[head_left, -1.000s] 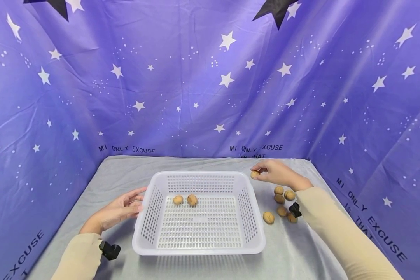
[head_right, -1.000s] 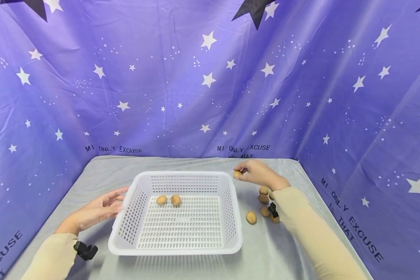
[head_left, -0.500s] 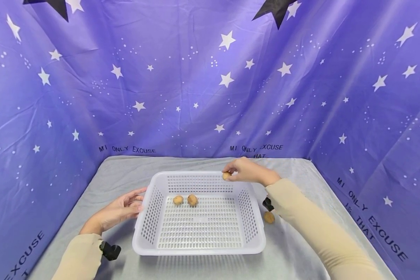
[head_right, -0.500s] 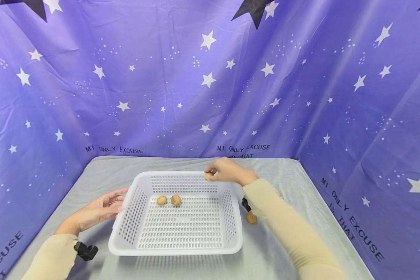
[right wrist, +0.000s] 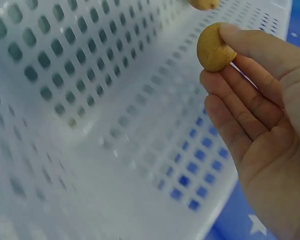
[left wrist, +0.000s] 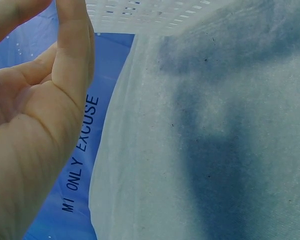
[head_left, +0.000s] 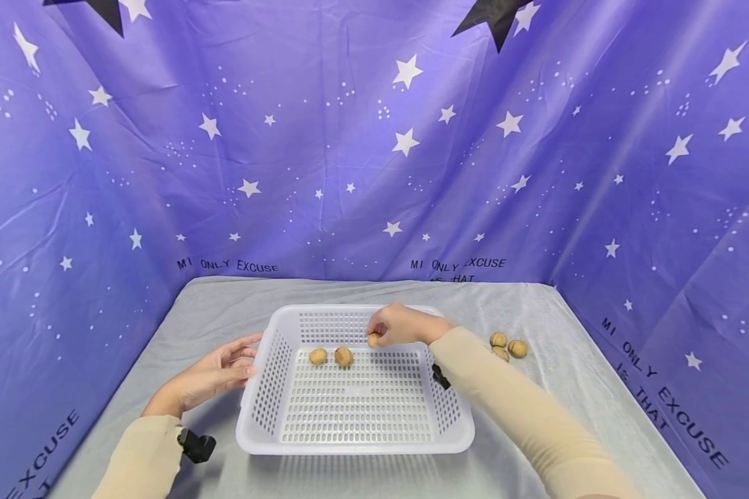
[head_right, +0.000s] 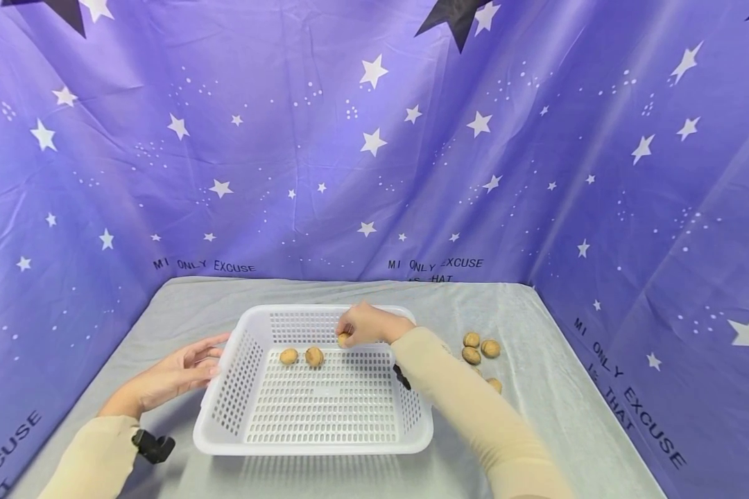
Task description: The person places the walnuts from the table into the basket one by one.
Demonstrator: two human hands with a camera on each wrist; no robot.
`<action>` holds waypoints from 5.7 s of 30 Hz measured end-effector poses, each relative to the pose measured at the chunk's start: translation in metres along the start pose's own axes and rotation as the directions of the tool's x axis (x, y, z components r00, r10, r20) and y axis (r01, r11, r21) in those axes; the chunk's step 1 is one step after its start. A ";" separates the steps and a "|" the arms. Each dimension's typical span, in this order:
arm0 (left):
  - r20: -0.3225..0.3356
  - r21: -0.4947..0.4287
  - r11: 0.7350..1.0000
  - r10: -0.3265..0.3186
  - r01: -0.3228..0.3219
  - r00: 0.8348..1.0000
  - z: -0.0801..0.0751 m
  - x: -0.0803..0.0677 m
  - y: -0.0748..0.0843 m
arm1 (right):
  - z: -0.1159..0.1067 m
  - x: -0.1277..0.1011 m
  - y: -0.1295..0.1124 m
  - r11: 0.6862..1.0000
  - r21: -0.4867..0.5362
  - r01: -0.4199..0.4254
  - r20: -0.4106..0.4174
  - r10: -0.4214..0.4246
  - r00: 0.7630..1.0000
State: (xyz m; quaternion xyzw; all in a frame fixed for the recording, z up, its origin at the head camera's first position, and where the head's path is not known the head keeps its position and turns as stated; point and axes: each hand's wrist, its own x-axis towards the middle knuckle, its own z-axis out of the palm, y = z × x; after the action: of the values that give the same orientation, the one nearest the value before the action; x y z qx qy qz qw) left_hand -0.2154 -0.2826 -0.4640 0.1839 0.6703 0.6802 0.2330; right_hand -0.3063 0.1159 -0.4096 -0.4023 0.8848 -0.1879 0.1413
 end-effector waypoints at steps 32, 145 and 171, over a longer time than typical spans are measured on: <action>0.001 0.000 1.000 0.007 -0.007 1.000 0.000 -0.001 -0.001 | 0.010 0.003 -0.005 0.985 0.122 -0.125 0.035 0.121 0.992; 0.006 0.009 1.000 0.000 0.000 1.000 -0.001 -0.001 0.000 | -0.072 -0.080 0.034 0.974 0.160 -0.157 -0.082 0.172 0.982; 0.001 0.000 1.000 0.003 -0.003 1.000 0.000 0.000 0.001 | -0.001 -0.018 0.015 0.918 0.101 -0.385 0.171 0.365 0.915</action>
State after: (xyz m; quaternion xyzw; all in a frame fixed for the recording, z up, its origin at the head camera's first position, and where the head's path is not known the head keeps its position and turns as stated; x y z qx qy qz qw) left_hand -0.2158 -0.2827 -0.4628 0.1852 0.6698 0.6805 0.2324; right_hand -0.3049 0.1390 -0.4131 -0.2276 0.9181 -0.1851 0.2666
